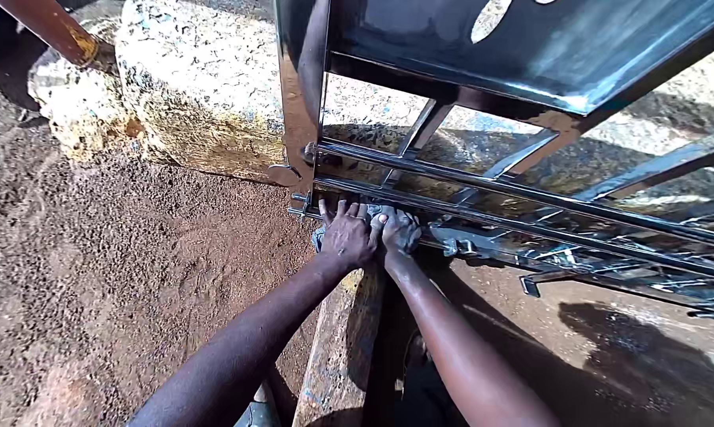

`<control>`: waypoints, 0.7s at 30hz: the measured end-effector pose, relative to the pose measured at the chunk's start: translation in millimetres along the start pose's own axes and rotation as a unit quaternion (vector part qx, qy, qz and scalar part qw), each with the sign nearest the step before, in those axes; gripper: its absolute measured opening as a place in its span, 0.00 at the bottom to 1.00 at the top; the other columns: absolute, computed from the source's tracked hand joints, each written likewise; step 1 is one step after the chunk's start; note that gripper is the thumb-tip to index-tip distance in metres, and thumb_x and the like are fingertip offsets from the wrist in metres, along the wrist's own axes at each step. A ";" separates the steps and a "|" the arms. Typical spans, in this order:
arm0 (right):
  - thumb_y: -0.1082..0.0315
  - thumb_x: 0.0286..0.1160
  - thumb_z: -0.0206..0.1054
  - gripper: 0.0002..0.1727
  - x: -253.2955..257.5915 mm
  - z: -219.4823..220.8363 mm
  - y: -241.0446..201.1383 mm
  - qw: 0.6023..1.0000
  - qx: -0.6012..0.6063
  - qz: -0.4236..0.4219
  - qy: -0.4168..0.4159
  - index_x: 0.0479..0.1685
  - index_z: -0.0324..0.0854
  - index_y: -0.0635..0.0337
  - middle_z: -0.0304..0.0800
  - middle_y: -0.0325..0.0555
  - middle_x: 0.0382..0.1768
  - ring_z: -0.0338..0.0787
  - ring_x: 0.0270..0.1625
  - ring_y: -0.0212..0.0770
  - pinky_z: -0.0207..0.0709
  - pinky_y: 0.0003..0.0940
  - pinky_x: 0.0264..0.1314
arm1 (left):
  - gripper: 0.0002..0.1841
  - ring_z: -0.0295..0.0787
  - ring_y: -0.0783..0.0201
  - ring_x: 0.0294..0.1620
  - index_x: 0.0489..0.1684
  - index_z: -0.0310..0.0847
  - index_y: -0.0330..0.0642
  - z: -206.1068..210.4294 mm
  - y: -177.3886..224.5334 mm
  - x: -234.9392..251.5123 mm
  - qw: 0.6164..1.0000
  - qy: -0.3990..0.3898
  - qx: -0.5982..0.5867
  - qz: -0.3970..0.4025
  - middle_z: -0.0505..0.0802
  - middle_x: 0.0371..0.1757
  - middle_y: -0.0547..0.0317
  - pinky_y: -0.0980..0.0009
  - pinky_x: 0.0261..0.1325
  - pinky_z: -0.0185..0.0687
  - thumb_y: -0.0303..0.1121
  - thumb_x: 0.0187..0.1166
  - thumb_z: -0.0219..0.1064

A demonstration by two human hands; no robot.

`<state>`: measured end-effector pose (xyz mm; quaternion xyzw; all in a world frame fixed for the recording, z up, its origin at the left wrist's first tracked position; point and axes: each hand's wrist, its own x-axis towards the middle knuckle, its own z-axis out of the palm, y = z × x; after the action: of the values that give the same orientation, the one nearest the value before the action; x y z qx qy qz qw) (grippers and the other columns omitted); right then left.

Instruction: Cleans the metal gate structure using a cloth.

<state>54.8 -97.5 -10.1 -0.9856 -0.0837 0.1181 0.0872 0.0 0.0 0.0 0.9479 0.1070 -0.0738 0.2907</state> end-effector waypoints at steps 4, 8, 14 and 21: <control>0.70 0.86 0.59 0.16 -7.6 -9.8 7.7 0.994 0.050 -0.082 0.049 0.64 0.87 0.64 0.92 0.71 0.54 0.90 0.61 0.72 0.77 0.69 0.64 | 0.35 0.52 0.37 0.93 0.81 0.76 0.41 -12.9 -5.2 -2.1 0.998 -0.064 0.005 0.010 0.75 0.85 0.40 0.22 0.86 0.23 0.58 0.93 0.37; 0.70 0.79 0.68 0.17 -1.0 -34.0 32.3 0.966 0.194 -0.154 -0.080 0.64 0.86 0.66 0.93 0.62 0.56 0.91 0.61 0.59 0.79 0.60 0.70 | 0.32 0.47 0.33 0.93 0.86 0.72 0.50 -15.1 -17.4 -16.4 0.996 -0.053 -0.034 0.057 0.65 0.88 0.35 0.23 0.84 0.33 0.51 0.81 0.50; 0.58 0.58 0.85 0.29 -11.9 -49.4 37.5 0.956 0.094 -0.234 -0.147 0.60 0.87 0.64 0.84 0.58 0.67 0.86 0.67 0.54 0.80 0.55 0.69 | 0.14 0.78 0.36 0.73 0.57 0.89 0.34 -50.7 -23.6 8.9 0.980 -0.168 -0.069 0.077 0.87 0.65 0.34 0.38 0.75 0.71 0.30 0.77 0.70; 0.69 0.79 0.70 0.10 -15.5 -22.9 26.3 0.926 0.372 -0.016 0.059 0.40 0.91 0.70 0.93 0.59 0.42 0.92 0.49 0.53 0.82 0.56 0.55 | 0.11 0.94 0.46 0.49 0.45 0.95 0.47 -14.8 -14.9 4.0 0.979 0.175 -0.105 -0.028 0.96 0.46 0.48 0.40 0.53 0.87 0.41 0.81 0.70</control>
<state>49.4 -129.5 10.2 -0.8860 -0.0446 0.0805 0.4545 1.3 21.0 3.3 0.9072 0.1896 0.0969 0.3628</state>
